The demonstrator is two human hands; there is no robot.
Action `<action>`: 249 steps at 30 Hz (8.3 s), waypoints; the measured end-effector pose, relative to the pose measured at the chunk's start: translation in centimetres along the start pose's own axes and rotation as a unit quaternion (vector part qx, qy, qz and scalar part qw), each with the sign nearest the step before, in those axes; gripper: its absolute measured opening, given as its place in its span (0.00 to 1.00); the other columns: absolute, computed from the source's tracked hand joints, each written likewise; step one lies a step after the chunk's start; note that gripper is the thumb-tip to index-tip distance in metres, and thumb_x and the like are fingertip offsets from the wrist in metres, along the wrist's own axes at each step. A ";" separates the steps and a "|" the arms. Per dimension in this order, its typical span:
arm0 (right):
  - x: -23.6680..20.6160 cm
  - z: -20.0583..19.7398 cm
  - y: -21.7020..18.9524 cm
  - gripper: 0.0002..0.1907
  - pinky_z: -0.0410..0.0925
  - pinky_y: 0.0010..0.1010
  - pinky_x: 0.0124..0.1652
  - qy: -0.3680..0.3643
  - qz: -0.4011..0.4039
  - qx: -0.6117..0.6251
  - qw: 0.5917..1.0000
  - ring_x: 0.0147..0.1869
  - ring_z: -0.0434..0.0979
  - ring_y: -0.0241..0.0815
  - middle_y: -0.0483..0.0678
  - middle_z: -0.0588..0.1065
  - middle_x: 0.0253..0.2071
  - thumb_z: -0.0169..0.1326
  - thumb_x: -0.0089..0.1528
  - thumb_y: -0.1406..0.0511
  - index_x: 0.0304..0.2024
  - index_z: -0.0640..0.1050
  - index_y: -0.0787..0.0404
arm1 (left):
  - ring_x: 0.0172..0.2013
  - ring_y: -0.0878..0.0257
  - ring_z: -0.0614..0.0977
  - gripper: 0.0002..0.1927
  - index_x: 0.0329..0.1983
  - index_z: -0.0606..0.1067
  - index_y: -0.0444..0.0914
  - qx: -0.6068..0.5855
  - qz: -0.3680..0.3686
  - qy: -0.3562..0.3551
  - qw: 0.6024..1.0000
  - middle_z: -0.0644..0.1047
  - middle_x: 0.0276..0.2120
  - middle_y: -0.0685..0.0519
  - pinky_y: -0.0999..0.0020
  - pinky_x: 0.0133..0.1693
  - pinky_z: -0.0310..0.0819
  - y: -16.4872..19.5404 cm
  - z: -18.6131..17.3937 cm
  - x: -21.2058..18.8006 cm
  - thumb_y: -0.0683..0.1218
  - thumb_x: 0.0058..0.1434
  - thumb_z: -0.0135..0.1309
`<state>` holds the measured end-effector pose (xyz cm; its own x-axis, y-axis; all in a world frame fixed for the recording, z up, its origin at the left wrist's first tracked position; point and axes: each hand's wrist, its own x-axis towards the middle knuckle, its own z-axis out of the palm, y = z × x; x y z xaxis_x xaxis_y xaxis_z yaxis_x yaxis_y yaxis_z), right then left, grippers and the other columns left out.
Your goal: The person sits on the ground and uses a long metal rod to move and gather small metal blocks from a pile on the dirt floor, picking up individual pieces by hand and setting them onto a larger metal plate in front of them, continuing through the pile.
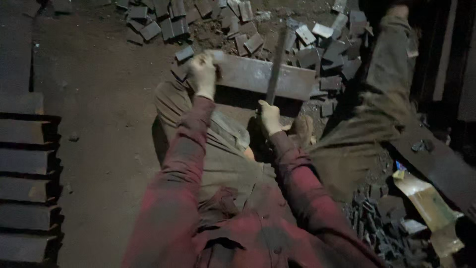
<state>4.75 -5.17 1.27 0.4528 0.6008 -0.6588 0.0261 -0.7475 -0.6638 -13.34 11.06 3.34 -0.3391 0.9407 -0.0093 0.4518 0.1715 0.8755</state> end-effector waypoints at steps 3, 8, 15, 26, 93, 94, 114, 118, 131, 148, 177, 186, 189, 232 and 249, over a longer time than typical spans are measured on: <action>-0.4 0.2 0.9 0.23 0.55 0.45 0.38 -0.027 -0.013 -0.018 0.999 0.29 0.76 0.45 0.49 0.78 0.25 0.54 0.62 0.51 0.31 0.82 0.65 | 0.29 0.48 0.86 0.17 0.35 0.82 0.37 -0.041 0.065 -0.062 0.995 0.83 0.27 0.43 0.55 0.34 0.78 0.6 1.9 -4.4 0.56 0.62 0.55; -0.3 0.7 2.7 0.25 0.70 0.41 0.34 -0.073 -0.139 -0.070 0.985 0.33 0.81 0.50 0.56 0.80 0.27 0.51 0.63 0.52 0.31 0.81 0.69 | 0.34 0.40 0.83 0.21 0.29 0.80 0.37 0.132 0.162 -0.134 0.969 0.81 0.29 0.39 0.49 0.37 0.76 0.9 3.0 -6.7 0.58 0.65 0.54; -1.9 -1.4 -0.9 0.21 0.67 0.42 0.31 0.046 -0.231 -0.121 0.964 0.28 0.77 0.47 0.55 0.74 0.21 0.55 0.61 0.55 0.29 0.79 0.69 | 0.37 0.37 0.82 0.19 0.32 0.82 0.39 0.075 0.213 -0.173 0.959 0.80 0.32 0.37 0.46 0.39 0.75 -0.1 2.6 -6.2 0.57 0.65 0.52; -2.4 0.3 -0.9 0.13 0.35 0.36 0.29 0.033 -0.091 -0.120 0.988 0.28 0.66 0.31 0.37 0.70 0.24 0.56 0.63 0.58 0.28 0.81 0.59 | 0.33 0.36 0.80 0.18 0.32 0.77 0.35 0.044 0.252 -0.136 0.957 0.78 0.29 0.37 0.44 0.34 0.72 -0.6 3.2 -6.3 0.54 0.68 0.52; -1.3 -0.2 0.5 0.09 0.65 0.49 0.33 0.174 -0.391 -0.253 0.868 0.35 0.79 0.49 0.53 0.79 0.32 0.57 0.71 0.61 0.45 0.78 0.61 | 0.28 0.41 0.75 0.15 0.36 0.68 0.34 -0.045 0.202 -0.204 0.957 0.70 0.27 0.39 0.48 0.35 0.66 -2.7 3.5 -5.9 0.50 0.74 0.51; -1.0 0.1 0.5 0.09 0.64 0.50 0.33 0.200 -0.373 -0.287 0.859 0.36 0.79 0.51 0.54 0.79 0.32 0.57 0.71 0.61 0.44 0.78 0.61 | 0.27 0.42 0.73 0.15 0.38 0.68 0.35 -0.059 0.153 -0.240 0.957 0.68 0.25 0.39 0.48 0.36 0.64 -2.8 3.6 -5.8 0.51 0.76 0.48; -0.5 -2.3 -1.2 0.13 0.70 0.43 0.32 0.095 -0.332 -0.073 0.936 0.32 0.79 0.60 0.60 0.77 0.29 0.50 0.65 0.62 0.40 0.76 0.67 | 0.33 0.38 0.78 0.13 0.33 0.70 0.34 -0.014 0.209 -0.148 0.967 0.75 0.29 0.38 0.47 0.34 0.69 -1.0 3.4 -5.4 0.48 0.66 0.54; -1.7 -2.2 -2.6 0.12 0.68 0.50 0.33 0.156 -0.505 0.016 0.849 0.35 0.80 0.61 0.60 0.78 0.32 0.51 0.64 0.63 0.41 0.78 0.66 | 0.37 0.37 0.78 0.15 0.32 0.70 0.33 -0.018 0.221 -0.132 0.966 0.75 0.30 0.37 0.46 0.37 0.69 -1.4 3.7 -5.7 0.49 0.67 0.55; 1.2 -4.6 -2.7 0.20 0.57 0.35 0.26 0.086 -0.235 0.165 0.954 0.25 0.63 0.34 0.39 0.66 0.23 0.50 0.69 0.56 0.33 0.77 0.66 | 0.43 0.41 0.81 0.15 0.44 0.76 0.35 -0.055 0.297 -0.173 0.937 0.80 0.41 0.39 0.51 0.44 0.76 4.5 3.5 -5.1 0.52 0.69 0.51; 1.1 -1.0 0.7 0.25 0.67 0.49 0.41 0.063 -0.163 -0.130 0.976 0.41 0.79 0.60 0.62 0.78 0.31 0.50 0.64 0.50 0.39 0.78 0.68 | 0.61 0.44 0.69 0.25 0.62 0.72 0.39 0.495 0.060 -0.183 0.847 0.71 0.60 0.42 0.37 0.59 0.59 0.4 -3.5 7.4 0.49 0.62 0.56; -2.9 -0.6 -0.6 0.31 0.48 0.68 0.61 0.073 -0.103 -0.166 0.978 0.56 0.76 0.62 0.59 0.80 0.44 0.42 0.62 0.42 0.45 0.80 0.59 | 0.21 0.63 0.78 0.14 0.45 0.75 0.33 -0.242 -0.195 -0.365 0.878 0.81 0.31 0.48 0.67 0.20 0.70 -2.2 1.0 -4.3 0.49 0.65 0.48; 0.5 0.0 1.6 0.32 0.65 0.37 0.41 -0.025 -0.277 0.003 0.961 0.39 0.66 0.43 0.52 0.70 0.36 0.46 0.76 0.45 0.40 0.74 0.69 | 0.23 0.52 0.84 0.22 0.56 0.73 0.40 -0.079 -0.095 -0.334 0.934 0.84 0.27 0.44 0.58 0.27 0.78 0.3 0.2 -5.4 0.58 0.68 0.45; 0.8 -1.0 0.8 0.30 0.60 0.29 0.35 -0.089 -0.289 0.181 0.936 0.35 0.64 0.33 0.44 0.69 0.35 0.52 0.71 0.46 0.48 0.74 0.70 | 0.33 0.42 0.82 0.25 0.34 0.81 0.35 0.088 0.135 -0.205 0.965 0.82 0.30 0.40 0.49 0.37 0.76 -0.4 1.2 -5.5 0.59 0.71 0.47; 0.4 -0.2 0.5 0.20 0.71 0.43 0.40 -0.008 -0.122 -0.118 0.986 0.40 0.85 0.55 0.61 0.80 0.30 0.52 0.58 0.55 0.34 0.81 0.67 | 0.39 0.39 0.81 0.22 0.37 0.81 0.39 0.166 0.132 -0.207 0.955 0.81 0.35 0.39 0.47 0.41 0.74 -0.4 0.1 -4.4 0.62 0.66 0.54; 1.7 -3.2 1.1 0.30 0.67 0.41 0.29 0.007 -0.160 0.000 0.987 0.28 0.79 0.43 0.48 0.76 0.22 0.46 0.63 0.46 0.31 0.80 0.66 | 0.33 0.40 0.82 0.19 0.31 0.78 0.33 0.014 0.129 -0.170 0.977 0.78 0.29 0.38 0.50 0.35 0.74 -1.2 1.0 -4.9 0.55 0.65 0.56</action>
<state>8.42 -5.89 0.57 0.4331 0.8021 -0.4111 0.1688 -0.5202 -0.8372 -11.38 6.58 1.80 0.0798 0.9958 0.0454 0.5094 -0.0798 0.8568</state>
